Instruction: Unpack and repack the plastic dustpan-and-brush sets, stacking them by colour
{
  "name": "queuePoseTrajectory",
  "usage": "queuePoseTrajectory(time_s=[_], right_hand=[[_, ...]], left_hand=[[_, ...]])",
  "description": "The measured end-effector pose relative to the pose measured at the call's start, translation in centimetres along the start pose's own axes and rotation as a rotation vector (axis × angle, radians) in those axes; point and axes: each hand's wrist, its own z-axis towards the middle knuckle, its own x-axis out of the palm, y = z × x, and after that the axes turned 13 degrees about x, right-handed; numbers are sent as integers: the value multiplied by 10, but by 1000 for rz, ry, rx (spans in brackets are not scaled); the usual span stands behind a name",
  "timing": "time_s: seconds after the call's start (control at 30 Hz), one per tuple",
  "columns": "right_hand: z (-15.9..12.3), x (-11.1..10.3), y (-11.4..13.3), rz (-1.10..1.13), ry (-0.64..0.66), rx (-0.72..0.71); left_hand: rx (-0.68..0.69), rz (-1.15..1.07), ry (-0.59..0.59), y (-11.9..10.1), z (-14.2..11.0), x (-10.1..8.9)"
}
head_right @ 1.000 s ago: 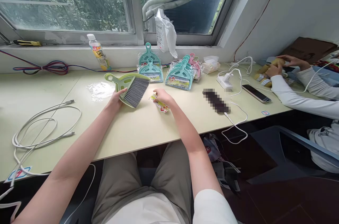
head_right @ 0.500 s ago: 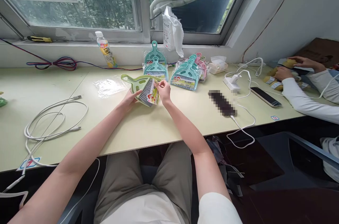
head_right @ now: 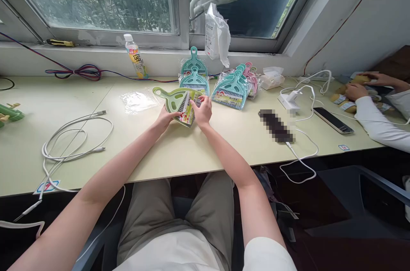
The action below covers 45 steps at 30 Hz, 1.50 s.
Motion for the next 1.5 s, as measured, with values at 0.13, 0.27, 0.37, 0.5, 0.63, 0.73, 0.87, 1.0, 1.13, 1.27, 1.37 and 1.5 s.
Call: queuePoseTrajectory(time_s=[0.13, 0.27, 0.37, 0.5, 0.63, 0.73, 0.87, 1.0, 1.13, 1.27, 1.37, 1.5], right_hand=[[4, 5, -3, 313, 171, 138], [4, 9, -5, 591, 659, 312], [3, 9, -6, 701, 742, 385], [1, 8, -4, 769, 779, 405], [0, 7, -3, 774, 746, 422], [1, 6, -2, 785, 721, 412], [6, 0, -1, 812, 686, 375], [12, -4, -3, 822, 643, 372], [11, -4, -2, 795, 650, 385], [6, -3, 1, 763, 667, 368], [4, -3, 1, 752, 661, 366], [5, -2, -1, 760, 638, 391]], left_hand=[[30, 24, -57, -3, 5, -8], [58, 67, -88, -4, 10, -17], [23, 91, -111, -4, 13, -22], [-31, 119, -136, -5, 14, -26], [-17, 105, -112, -6, 14, -26], [-8, 121, -53, -7, 17, -28], [82, 337, -84, -14, 22, -45], [336, 608, -400, -26, 24, -71], [425, 742, -394, -25, 25, -80], [464, 990, -150, -14, 28, -77], [426, 1094, -73, -8, 26, -77], [385, 1014, -155, -4, 25, -82]])
